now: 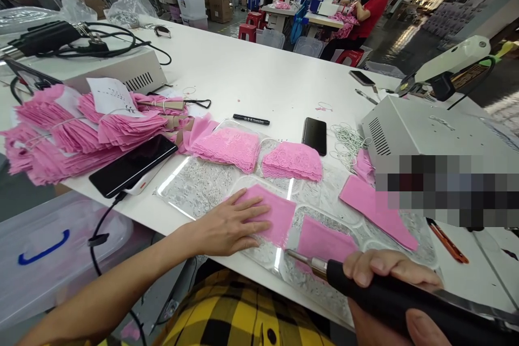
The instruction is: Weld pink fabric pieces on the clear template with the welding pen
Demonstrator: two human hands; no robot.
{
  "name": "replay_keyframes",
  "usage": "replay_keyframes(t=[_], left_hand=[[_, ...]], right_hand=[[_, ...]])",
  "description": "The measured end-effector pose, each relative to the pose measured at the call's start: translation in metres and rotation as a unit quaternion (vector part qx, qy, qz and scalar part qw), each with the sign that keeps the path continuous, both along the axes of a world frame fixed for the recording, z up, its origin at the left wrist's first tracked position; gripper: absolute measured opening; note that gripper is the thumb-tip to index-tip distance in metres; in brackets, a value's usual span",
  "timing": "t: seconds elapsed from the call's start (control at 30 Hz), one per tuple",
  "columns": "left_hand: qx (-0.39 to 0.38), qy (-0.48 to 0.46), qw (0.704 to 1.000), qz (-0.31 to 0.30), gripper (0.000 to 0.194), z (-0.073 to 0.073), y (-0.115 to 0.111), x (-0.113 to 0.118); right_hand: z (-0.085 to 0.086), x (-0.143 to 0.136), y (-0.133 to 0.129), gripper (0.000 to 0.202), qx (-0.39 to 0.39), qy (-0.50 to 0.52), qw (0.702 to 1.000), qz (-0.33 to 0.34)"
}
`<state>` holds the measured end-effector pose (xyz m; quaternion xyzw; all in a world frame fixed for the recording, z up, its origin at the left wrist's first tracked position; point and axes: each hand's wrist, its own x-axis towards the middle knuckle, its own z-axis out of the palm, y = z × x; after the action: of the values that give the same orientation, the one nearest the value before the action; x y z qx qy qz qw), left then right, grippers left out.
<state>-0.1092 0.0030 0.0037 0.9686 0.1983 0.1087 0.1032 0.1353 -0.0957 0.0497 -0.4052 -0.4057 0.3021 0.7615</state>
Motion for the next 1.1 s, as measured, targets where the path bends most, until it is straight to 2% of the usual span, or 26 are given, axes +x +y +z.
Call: replay_keyframes(t=[0.33, 0.8, 1.1], left_hand=[[0.038, -0.012, 0.999, 0.002, 0.047, -0.002, -0.007, 0.009], [0.034, -0.023, 0.999, -0.017, 0.045, -0.003, -0.013, 0.026], [0.045, -0.035, 0.998, 0.003, 0.047, -0.007, -0.018, 0.029]], right_hand=[[-0.005, 0.004, -0.004, 0.016, -0.020, -0.007, 1.000, -0.021], [-0.006, 0.006, -0.002, 0.019, -0.010, -0.016, 1.000, -0.018], [-0.006, 0.005, -0.006, 0.019, -0.033, -0.012, 0.999, -0.014]])
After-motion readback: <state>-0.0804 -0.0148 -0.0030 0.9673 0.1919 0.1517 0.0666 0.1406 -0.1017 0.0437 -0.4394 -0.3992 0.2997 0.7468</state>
